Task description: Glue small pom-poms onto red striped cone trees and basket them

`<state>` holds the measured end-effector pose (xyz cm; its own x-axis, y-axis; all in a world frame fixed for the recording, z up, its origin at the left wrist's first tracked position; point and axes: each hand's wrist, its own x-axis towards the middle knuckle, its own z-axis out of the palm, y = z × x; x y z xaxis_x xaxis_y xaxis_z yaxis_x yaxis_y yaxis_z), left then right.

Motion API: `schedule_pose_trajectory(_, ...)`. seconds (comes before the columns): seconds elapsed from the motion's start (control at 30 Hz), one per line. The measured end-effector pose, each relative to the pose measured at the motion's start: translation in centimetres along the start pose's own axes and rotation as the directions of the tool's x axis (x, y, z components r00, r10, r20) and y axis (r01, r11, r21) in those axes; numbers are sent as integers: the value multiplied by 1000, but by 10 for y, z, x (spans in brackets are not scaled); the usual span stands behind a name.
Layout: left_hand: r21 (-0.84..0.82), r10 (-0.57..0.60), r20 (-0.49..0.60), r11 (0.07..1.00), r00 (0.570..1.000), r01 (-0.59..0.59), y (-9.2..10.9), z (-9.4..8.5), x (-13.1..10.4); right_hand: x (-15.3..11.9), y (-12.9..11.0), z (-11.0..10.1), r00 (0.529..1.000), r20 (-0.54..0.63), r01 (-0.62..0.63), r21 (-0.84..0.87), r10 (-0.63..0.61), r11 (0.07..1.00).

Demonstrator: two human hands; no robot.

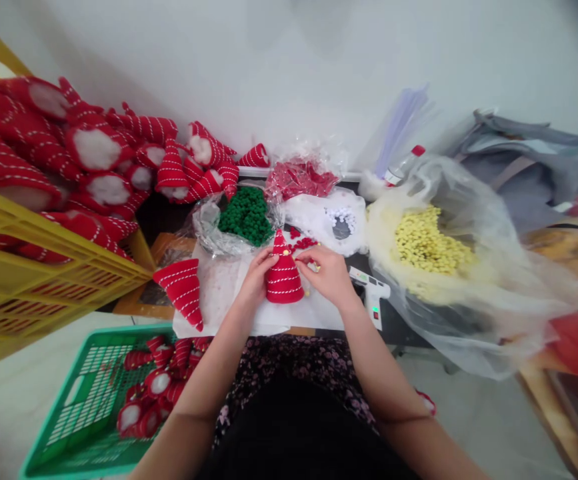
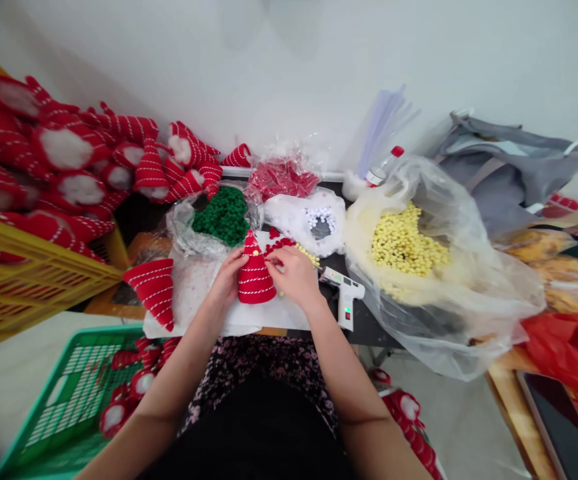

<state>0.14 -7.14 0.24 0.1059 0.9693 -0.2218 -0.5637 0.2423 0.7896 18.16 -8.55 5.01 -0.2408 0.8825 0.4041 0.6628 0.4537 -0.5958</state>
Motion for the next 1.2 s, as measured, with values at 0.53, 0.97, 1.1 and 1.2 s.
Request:
schedule_pose_trajectory(0.53,67,37,50,997,998,-40,-6,-4,2,-4,-11,2,989,-23,139,-195,-146,971)
schedule_pose_trajectory(0.97,14,-15,-14,1000,1000,16,-2,-1,2,3,30,18,937,235,-153,-389,258,909)
schedule_pose_trajectory(1.1,14,-19,-13,1000,1000,19,-2,-1,1,-16,20,3,988,19,-149,-69,151,986)
schedule_pose_trajectory(1.2,3,-22,-10,1000,1000,22,-3,-1,2,-32,3,-7,998,-47,-25,123,31,992)
